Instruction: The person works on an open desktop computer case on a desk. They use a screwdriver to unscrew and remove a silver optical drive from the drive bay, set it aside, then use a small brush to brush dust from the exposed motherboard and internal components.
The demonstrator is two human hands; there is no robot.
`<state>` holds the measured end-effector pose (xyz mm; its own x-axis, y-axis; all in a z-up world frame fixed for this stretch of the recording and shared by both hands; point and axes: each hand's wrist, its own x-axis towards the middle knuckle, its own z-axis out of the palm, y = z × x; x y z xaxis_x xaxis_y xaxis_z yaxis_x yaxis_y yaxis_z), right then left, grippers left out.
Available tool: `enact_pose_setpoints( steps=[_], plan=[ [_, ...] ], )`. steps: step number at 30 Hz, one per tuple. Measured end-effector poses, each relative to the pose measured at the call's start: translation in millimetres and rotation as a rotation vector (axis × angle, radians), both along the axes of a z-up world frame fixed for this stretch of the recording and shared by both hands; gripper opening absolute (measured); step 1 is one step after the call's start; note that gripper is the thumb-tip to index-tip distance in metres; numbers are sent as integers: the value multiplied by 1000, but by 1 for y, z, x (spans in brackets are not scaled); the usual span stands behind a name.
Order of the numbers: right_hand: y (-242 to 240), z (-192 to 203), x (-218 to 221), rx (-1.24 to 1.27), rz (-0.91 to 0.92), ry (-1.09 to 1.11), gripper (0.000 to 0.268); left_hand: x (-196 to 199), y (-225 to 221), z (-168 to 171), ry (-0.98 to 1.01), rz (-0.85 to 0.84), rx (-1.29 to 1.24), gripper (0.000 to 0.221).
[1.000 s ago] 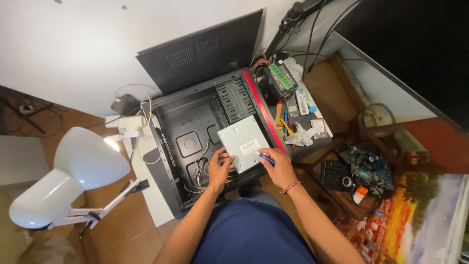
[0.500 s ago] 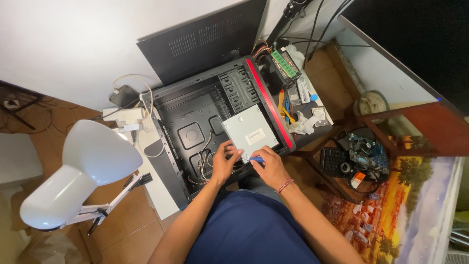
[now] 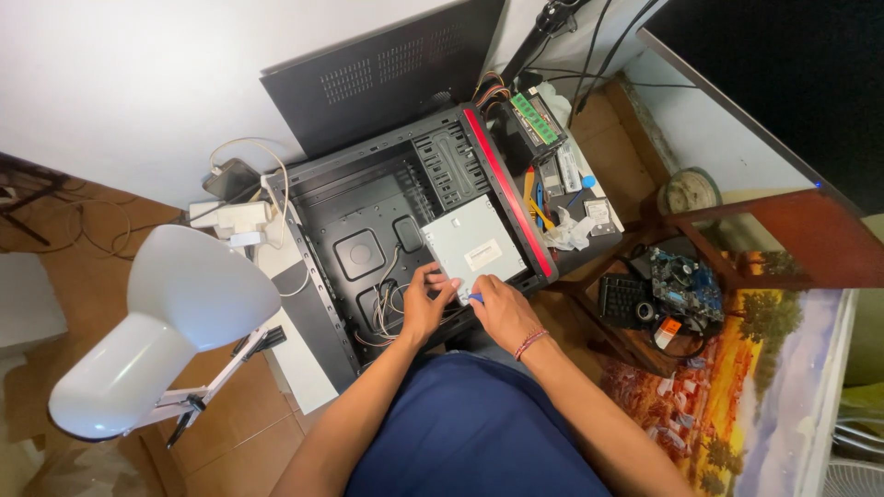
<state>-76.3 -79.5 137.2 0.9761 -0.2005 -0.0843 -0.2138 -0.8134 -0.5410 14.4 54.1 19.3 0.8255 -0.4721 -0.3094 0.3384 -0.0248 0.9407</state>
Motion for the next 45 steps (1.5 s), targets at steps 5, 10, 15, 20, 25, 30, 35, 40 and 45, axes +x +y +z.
enact_pose_setpoints(
  steps=[5,10,15,20,25,30,35,40,45],
  plan=[
    [12,20,13,-109,31,218,26,1,0,-5,-22,7,21,56],
    [9,20,19,-140,-25,352,31,0,1,-8,55,21,-59,56],
    [4,9,19,-146,39,274,32,1,-1,-11,86,19,-51,57],
    [-2,-7,20,-145,118,246,27,0,2,-9,100,21,-66,57],
    [-10,-13,21,-172,238,174,21,-1,0,-13,114,30,-95,58],
    [-9,-4,23,-262,367,111,7,0,0,-14,104,27,-87,58],
    [-15,2,19,-340,436,38,35,0,-1,-14,88,29,-60,55],
    [-3,36,25,-301,313,350,30,1,-1,-9,106,35,-63,54],
    [-14,9,17,-260,158,474,31,1,0,-7,117,27,-65,56]
  ],
)
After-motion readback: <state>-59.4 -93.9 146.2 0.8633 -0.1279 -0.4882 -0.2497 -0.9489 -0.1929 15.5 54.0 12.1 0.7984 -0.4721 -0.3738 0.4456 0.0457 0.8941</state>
